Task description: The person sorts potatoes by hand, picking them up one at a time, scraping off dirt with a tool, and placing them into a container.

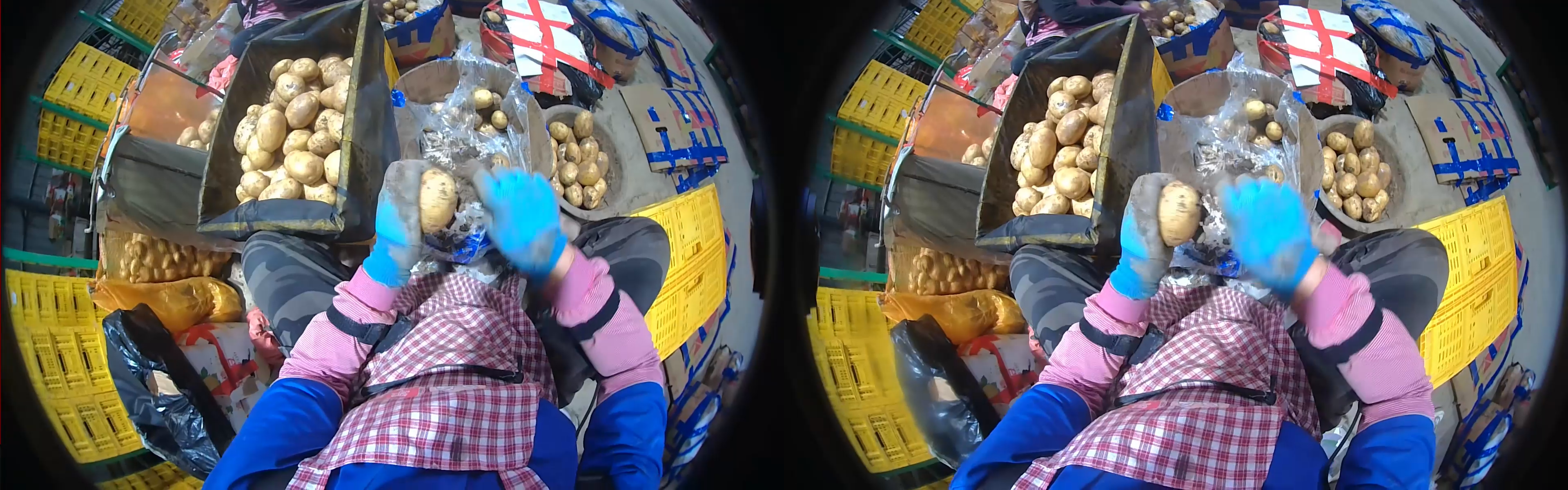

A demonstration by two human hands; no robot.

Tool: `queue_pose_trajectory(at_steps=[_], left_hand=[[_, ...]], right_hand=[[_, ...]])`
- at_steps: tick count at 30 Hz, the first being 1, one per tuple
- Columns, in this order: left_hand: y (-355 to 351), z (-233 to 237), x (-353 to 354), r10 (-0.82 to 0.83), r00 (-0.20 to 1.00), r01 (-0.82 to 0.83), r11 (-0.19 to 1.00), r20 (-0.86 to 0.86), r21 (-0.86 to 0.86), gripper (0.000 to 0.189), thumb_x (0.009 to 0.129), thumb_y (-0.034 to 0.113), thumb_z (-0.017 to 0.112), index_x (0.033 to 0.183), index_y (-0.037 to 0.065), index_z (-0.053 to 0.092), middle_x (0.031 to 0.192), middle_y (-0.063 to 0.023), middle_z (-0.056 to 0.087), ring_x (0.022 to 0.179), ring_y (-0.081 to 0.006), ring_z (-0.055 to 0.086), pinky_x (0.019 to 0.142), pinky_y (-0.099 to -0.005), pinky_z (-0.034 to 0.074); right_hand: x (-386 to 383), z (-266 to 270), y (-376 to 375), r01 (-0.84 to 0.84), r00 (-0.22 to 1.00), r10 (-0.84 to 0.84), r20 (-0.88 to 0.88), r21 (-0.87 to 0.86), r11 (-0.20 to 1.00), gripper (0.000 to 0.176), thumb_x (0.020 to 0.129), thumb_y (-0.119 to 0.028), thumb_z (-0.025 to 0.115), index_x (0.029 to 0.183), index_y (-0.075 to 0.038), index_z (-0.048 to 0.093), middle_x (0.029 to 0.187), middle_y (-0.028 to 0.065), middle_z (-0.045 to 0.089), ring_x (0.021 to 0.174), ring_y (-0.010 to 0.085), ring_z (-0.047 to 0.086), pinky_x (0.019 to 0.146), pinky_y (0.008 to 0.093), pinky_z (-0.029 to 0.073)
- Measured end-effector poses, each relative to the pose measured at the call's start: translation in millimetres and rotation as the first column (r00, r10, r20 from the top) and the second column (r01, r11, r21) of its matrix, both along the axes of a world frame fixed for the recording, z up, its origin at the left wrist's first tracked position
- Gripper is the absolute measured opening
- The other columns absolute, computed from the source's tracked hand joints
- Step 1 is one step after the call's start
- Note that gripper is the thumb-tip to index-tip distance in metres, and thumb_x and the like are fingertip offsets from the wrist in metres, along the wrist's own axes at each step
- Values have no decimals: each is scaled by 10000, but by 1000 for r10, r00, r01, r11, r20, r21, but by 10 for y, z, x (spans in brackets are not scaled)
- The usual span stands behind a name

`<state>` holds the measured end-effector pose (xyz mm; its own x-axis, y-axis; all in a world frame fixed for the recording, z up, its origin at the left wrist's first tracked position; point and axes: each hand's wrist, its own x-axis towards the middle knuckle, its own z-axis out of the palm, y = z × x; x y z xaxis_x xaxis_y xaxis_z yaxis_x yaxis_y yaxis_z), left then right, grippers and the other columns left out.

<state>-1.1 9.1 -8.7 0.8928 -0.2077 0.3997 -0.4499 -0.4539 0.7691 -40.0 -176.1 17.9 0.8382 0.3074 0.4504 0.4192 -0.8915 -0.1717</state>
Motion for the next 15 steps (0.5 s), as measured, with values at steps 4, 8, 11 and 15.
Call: queue_pose_trajectory(at_steps=[4,8,11,15], left_hand=[[-17,76,-73,-540,833,193,485,-119,-853,374,997,324,463,1227,41,549,1124,-138,585,985,-310,618,794,-383,559],[64,-284,119,-824,395,-515,167,-406,-841,519,969,485,466,1220,39,550,1085,-164,611,930,-307,635,731,-384,576],[44,-222,103,-895,262,-602,141,-361,-786,555,954,516,469,1211,32,556,1078,-174,624,886,-317,638,633,-371,570],[5,-862,133,-341,703,-395,544,-624,-741,551,954,495,473,1216,15,548,1074,-174,624,876,-293,646,669,-373,586]], right_hand=[[62,36,-125,93,978,-77,-194,73,993,198,784,-132,576,980,-110,571,804,66,557,723,265,584,635,391,453],[-14,117,53,-38,999,39,7,-87,995,197,781,-140,578,971,-87,567,818,91,592,746,276,620,623,395,475],[142,-6,-162,69,972,-83,-220,-72,995,263,776,-130,573,1032,-73,563,815,66,549,745,249,577,615,397,439],[-76,219,-48,-81,997,81,-17,-16,997,316,774,-115,560,1085,-58,551,817,67,550,749,241,580,638,406,439]])
